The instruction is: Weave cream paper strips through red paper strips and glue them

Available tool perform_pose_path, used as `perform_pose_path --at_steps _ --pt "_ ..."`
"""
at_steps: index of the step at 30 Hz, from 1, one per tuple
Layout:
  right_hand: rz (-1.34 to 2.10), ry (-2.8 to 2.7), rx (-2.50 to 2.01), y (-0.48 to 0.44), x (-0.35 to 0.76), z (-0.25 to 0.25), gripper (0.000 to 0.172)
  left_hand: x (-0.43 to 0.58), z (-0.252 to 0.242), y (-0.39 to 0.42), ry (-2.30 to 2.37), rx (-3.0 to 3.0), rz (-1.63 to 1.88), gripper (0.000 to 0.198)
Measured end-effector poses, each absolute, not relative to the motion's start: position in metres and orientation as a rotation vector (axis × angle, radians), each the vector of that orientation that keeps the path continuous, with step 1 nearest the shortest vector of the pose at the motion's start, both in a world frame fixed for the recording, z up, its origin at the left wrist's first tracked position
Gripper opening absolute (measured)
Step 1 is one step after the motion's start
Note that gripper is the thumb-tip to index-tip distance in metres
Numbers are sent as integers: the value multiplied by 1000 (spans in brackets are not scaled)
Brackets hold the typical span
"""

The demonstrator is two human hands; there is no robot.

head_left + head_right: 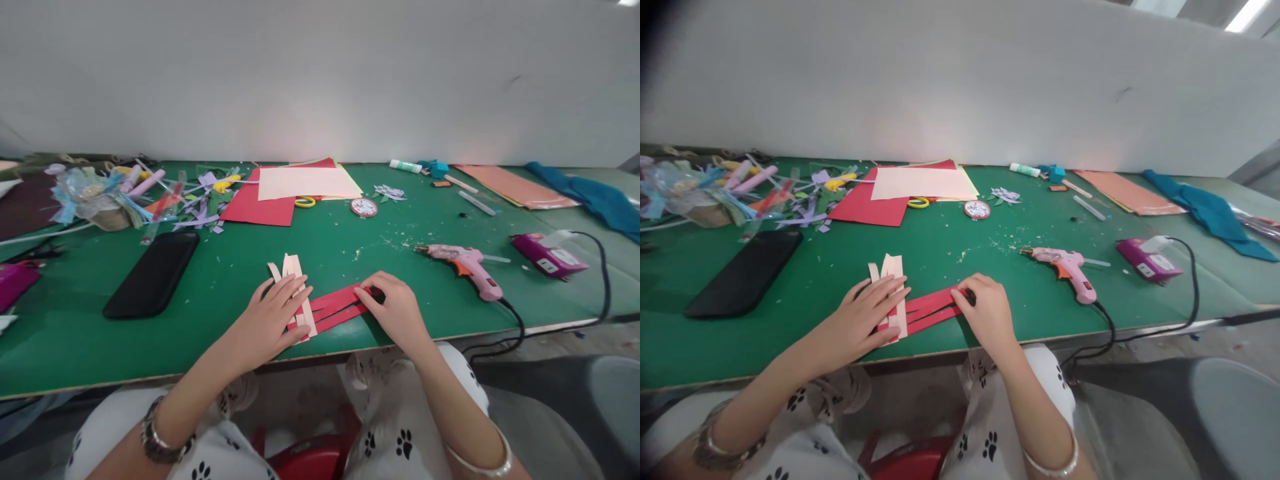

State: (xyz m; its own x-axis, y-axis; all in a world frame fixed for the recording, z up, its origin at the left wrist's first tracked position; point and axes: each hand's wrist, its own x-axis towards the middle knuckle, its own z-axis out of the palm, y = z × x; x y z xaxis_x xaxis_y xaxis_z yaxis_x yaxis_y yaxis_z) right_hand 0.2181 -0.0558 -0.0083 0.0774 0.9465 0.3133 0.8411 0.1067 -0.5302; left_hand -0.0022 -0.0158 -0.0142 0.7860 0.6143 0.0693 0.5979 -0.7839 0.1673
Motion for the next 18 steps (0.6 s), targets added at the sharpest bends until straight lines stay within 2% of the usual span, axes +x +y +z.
perform_pose_path --at_steps 7,14,18 --pt "103 -1847 -1817 -58 220 -10 13 -5 -13 -15 997 2786 84 57" --pt "-23 -1924 -1848 -58 220 -13 14 -11 -16 -16 1055 2809 167 61" --pt "-142 -1941 -1819 -58 217 -12 13 -15 -17 -20 1235 2838 309 64"
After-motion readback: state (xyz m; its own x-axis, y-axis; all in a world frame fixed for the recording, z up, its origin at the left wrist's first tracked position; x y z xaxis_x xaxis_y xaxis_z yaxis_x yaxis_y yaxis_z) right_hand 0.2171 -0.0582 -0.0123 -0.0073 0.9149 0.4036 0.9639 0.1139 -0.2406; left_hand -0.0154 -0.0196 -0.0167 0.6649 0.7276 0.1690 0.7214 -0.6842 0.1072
